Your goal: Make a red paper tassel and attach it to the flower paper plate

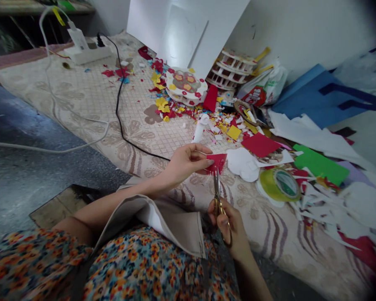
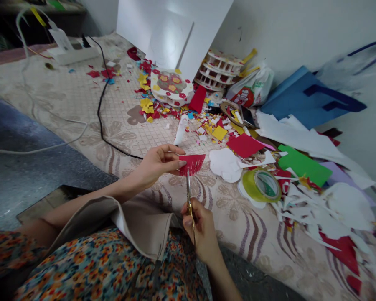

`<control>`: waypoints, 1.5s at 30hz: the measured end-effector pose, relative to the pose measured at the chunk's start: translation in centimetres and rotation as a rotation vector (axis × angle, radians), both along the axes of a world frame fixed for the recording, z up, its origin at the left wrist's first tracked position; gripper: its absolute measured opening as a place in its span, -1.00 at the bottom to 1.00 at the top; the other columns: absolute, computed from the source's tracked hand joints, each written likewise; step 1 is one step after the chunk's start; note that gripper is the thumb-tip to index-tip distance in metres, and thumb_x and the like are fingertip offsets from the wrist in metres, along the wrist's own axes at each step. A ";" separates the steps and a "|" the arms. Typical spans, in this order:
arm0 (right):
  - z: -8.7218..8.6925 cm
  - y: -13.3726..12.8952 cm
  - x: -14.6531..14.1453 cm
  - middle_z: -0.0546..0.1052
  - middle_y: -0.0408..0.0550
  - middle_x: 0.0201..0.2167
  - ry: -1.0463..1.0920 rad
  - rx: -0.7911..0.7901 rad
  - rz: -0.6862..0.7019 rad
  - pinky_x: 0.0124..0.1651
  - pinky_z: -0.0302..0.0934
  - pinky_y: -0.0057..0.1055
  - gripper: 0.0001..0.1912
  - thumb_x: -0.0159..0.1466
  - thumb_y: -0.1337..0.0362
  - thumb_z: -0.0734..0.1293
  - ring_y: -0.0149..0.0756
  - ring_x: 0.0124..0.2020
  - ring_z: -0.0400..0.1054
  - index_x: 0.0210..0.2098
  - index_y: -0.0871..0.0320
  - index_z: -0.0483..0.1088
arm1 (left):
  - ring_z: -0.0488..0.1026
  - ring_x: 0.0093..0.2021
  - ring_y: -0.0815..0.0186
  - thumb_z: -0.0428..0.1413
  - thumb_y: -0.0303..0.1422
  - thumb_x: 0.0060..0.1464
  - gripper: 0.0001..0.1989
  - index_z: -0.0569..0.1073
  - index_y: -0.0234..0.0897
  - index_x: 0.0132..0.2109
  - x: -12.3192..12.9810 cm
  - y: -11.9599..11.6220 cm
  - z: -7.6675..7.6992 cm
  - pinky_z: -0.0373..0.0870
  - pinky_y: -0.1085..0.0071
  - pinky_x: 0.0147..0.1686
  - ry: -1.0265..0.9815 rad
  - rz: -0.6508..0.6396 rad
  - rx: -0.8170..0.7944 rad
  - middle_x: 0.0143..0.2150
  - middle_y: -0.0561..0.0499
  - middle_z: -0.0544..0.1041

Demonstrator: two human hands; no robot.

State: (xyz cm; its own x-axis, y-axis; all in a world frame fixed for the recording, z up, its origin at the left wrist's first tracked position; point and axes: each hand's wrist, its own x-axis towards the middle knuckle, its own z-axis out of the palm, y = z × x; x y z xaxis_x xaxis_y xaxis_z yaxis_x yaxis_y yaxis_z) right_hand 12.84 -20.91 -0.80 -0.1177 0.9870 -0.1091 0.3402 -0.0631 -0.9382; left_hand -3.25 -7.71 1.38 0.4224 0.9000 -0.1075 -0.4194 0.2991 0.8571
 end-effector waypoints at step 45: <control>0.0 0.3 0.2 0.18 -0.26 -0.64 0.124 -0.081 -0.008 -0.61 0.00 -0.50 -0.34 0.10 -0.39 0.13 -0.47 -0.64 0.03 -0.36 0.12 0.29 | 0.48 -0.50 0.45 0.27 -0.50 -0.11 -0.71 0.39 -0.41 -0.20 0.1 0.2 -0.6 0.52 0.46 -0.41 -0.058 -0.010 0.022 -0.50 0.11 0.49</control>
